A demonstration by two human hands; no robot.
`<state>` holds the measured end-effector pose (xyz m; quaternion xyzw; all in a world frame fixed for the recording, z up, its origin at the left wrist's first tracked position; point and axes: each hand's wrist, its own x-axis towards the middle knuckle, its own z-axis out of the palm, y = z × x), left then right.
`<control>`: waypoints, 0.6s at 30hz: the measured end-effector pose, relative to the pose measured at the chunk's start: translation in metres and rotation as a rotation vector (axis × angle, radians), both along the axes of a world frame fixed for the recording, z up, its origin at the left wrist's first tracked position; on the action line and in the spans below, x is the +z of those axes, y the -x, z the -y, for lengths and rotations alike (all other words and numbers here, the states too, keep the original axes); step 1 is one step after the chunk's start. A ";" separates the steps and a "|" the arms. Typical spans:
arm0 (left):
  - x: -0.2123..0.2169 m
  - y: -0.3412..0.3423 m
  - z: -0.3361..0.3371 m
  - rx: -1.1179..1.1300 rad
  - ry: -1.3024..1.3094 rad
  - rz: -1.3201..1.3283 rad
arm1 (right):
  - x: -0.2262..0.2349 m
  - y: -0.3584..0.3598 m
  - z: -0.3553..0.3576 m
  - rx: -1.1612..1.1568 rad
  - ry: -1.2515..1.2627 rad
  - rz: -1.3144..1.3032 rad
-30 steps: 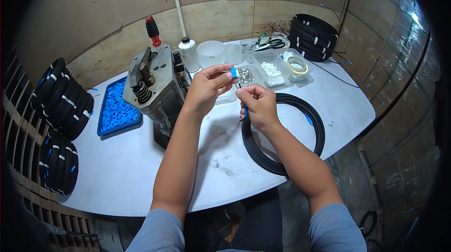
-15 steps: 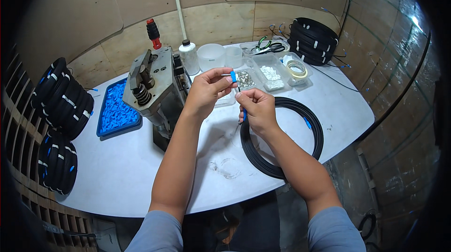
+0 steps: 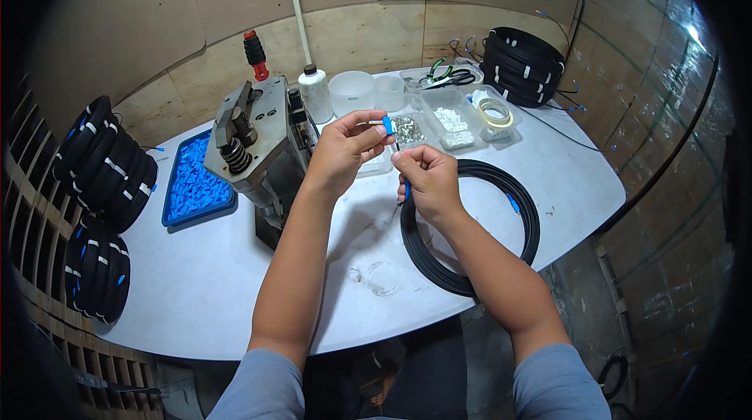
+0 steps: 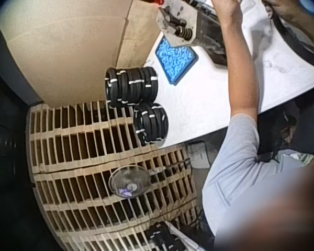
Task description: Attaching terminals to wires using a manual press machine at a workbench.
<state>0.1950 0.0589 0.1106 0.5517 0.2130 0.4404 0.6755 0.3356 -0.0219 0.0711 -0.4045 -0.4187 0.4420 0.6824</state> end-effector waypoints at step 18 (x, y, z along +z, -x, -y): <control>0.002 0.002 0.002 0.003 0.011 0.011 | 0.003 0.002 0.002 -0.010 -0.022 0.031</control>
